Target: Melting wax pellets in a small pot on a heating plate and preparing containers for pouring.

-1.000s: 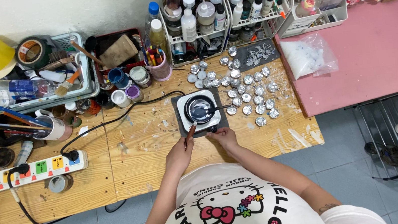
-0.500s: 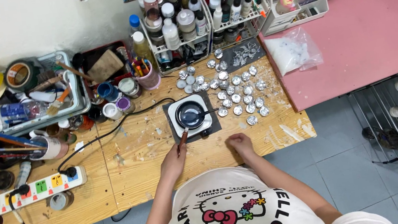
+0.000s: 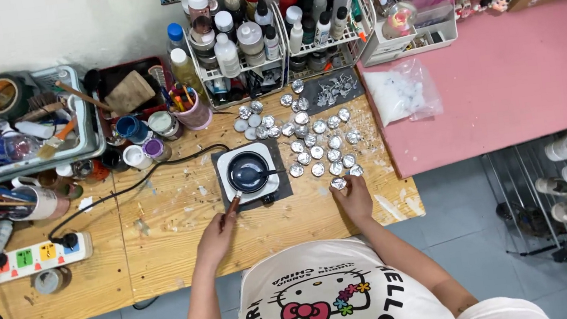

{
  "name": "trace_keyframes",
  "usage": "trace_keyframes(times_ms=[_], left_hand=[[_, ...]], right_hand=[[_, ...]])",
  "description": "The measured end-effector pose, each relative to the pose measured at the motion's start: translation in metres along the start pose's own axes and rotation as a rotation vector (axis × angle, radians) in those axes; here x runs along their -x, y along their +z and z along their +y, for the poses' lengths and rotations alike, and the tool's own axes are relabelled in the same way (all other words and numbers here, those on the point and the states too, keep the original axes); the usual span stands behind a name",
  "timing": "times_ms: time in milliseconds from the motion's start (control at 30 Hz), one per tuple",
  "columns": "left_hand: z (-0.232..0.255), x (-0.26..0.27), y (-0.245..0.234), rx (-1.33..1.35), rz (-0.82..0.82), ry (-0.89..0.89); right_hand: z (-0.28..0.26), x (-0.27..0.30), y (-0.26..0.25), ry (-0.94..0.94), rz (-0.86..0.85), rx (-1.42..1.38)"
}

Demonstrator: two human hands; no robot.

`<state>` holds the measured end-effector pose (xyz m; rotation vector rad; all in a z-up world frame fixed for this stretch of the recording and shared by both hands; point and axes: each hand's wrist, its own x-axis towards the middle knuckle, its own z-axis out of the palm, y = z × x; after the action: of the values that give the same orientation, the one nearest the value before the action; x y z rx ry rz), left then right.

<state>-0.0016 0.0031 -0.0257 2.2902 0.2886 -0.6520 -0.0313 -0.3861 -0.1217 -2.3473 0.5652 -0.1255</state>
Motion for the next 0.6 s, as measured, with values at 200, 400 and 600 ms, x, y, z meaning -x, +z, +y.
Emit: trace_keyframes(times_ms=[200,400,600], left_hand=[[-0.004,0.001,0.004,0.075,0.089,-0.012],[0.017,0.013,-0.002,0.161,0.146,-0.083],[0.028,0.018,-0.004,0.183,0.172,-0.158]], right_hand=[[0.012,-0.034,-0.014,-0.086,-0.034,0.095],[0.016,-0.057,-0.032,-0.182,-0.048,0.092],[0.018,-0.066,-0.052,-0.262,-0.040,0.048]])
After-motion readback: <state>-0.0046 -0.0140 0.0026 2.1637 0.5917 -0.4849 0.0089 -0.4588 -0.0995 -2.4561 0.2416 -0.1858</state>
